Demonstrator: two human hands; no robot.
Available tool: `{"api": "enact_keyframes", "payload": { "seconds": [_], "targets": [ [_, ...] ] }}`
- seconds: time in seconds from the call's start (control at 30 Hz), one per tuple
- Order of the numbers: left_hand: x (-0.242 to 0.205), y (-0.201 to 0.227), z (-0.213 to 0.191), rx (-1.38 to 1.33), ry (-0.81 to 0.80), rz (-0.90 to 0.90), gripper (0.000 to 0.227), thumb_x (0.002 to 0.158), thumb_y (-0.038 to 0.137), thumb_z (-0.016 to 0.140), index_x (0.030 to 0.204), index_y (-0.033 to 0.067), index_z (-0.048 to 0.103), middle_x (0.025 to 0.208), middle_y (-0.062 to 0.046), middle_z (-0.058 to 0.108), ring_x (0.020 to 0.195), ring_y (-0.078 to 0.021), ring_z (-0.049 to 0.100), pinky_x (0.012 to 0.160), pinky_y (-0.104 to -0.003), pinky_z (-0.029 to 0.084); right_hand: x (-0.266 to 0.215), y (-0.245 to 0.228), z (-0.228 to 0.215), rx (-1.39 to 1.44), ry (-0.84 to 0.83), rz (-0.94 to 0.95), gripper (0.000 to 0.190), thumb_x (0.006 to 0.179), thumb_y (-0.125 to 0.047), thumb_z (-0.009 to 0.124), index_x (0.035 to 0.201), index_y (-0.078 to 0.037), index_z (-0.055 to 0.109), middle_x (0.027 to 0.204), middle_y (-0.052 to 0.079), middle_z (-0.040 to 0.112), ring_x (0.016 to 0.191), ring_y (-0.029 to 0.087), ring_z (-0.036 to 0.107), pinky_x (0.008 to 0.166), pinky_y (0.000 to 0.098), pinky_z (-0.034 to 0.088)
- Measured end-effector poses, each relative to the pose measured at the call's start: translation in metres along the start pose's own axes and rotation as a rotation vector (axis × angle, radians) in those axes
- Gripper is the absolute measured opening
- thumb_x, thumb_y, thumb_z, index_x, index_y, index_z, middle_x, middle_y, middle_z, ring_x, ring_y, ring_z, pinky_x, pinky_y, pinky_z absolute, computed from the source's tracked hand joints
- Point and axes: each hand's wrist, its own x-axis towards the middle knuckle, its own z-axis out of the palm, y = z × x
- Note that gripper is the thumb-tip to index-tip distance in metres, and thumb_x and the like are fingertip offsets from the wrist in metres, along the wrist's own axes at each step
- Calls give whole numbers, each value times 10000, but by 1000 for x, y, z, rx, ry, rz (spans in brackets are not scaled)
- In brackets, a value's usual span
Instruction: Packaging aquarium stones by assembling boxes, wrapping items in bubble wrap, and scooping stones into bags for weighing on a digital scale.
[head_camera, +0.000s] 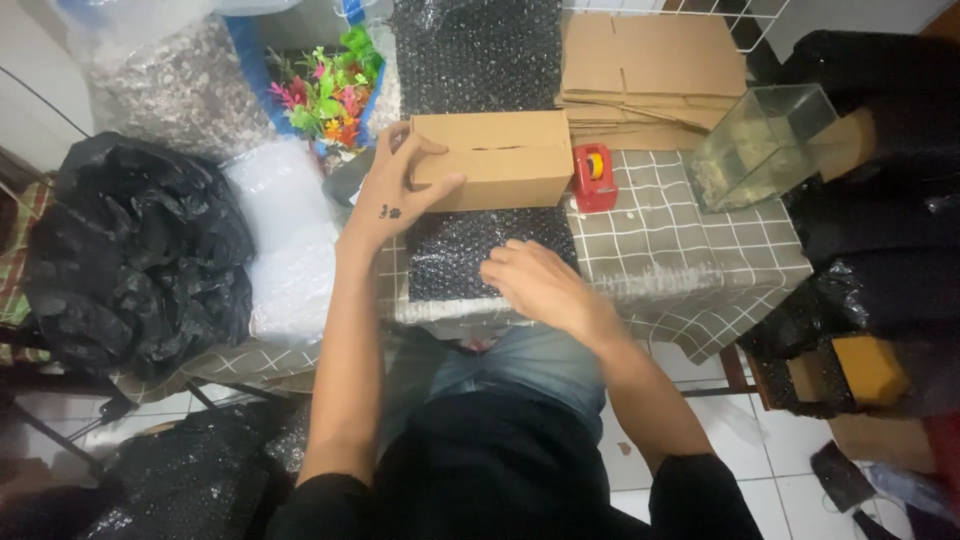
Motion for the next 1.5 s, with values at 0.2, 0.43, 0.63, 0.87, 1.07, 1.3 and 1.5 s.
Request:
{"api": "enact_keyframes", "payload": {
  "seconds": [0.2,0.43,0.63,0.87,1.07,1.3,1.5],
  "targets": [
    [0,5,-4,-41,18,-3,433,842,410,861,1163,224,638,1499,-158,389,1401,-498,412,1128,-612,422,12,-6,-29,5,-193,181,213,865,-259,774,1018,-131,700,918,88,713,926,256,679,741,360,543],
    [1,15,-6,116,21,203,373,902,292,827,1167,62,700,1597,-165,393,1484,-384,306,1201,-572,305,3,5,-18,150,-173,156,84,900,-137,712,974,-98,725,950,124,688,951,296,673,820,384,544],
    [3,3,-1,251,-51,251,266,1029,322,637,1232,190,747,1486,-151,553,1447,-348,409,1233,-466,233,9,9,-47,81,151,-23,146,980,-88,580,1001,-55,721,882,173,665,873,359,649,764,425,528],
    [-1,12,-7,160,-84,211,722,970,701,395,1252,120,717,1492,-161,533,1446,-350,397,1249,-422,244,55,71,-47,-202,571,31,90,1025,-215,619,1073,-198,694,994,22,682,936,265,644,837,390,466],
    [9,-3,6,187,99,229,361,989,459,632,1135,134,686,1239,-122,666,1241,-341,580,1079,-480,427,71,83,-32,-132,624,211,124,1035,-246,650,992,-130,664,1110,47,612,1090,249,572,913,404,430],
    [10,-6,10,95,228,305,139,1013,243,666,966,122,616,1079,-111,731,1097,-311,682,921,-440,547,65,78,-45,207,388,524,493,1053,-539,559,1387,-176,561,1542,175,459,1488,396,315,1149,661,296],
    [-5,10,-1,177,163,265,95,1003,182,634,969,94,625,1074,-140,729,1075,-346,678,903,-472,531,66,70,-64,336,356,429,430,956,-353,748,1308,-144,617,1197,107,567,1276,290,464,1070,464,414]
  ]
}}
